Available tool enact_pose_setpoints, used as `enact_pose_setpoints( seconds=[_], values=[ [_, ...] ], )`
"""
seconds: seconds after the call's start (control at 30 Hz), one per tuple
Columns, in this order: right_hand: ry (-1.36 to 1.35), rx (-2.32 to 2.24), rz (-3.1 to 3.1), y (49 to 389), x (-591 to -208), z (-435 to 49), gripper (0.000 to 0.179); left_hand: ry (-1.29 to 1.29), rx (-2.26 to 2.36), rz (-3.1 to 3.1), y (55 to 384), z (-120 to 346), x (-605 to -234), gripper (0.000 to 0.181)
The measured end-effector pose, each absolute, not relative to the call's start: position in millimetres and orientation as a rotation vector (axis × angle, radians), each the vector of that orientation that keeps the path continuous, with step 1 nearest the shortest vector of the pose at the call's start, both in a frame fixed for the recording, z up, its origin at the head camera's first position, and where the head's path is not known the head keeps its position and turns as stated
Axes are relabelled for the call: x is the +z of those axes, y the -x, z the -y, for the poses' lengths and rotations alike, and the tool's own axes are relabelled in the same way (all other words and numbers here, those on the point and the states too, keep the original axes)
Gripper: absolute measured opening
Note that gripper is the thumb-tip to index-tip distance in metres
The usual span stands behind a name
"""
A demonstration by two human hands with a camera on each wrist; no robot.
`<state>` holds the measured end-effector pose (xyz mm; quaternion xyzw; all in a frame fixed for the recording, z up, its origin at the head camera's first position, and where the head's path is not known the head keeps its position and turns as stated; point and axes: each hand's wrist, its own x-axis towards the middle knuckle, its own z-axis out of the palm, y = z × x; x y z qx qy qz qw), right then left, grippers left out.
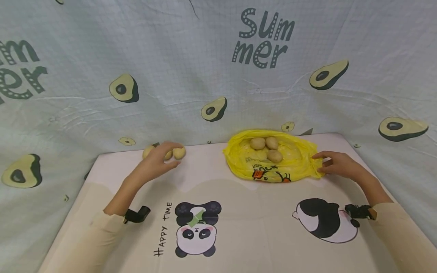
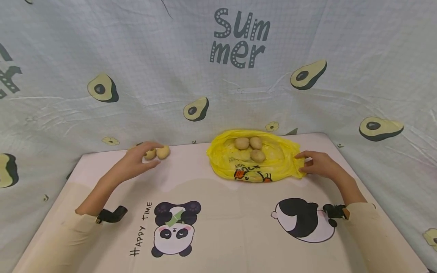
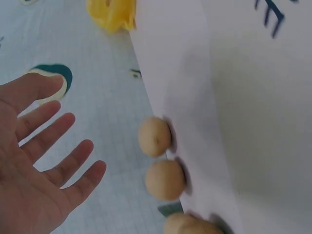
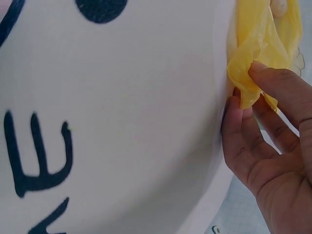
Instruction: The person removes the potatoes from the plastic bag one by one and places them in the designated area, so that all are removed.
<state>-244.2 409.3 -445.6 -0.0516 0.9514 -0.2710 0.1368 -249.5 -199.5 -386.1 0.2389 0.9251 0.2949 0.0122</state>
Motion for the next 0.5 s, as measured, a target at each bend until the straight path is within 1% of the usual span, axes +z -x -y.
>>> enact_pose_setpoints(
  seconds=[0.13,0.5],
  values=[
    [0.143,-0.783,-2.753,245,-445,-409,0.054,-0.737,0.893,-2.876,249,184,-386,0.049],
    [0.158,-0.782,-2.753,243,-445,-408,0.054,-0.859,0.912,-2.812,253,143,-382,0.047]
  ],
)
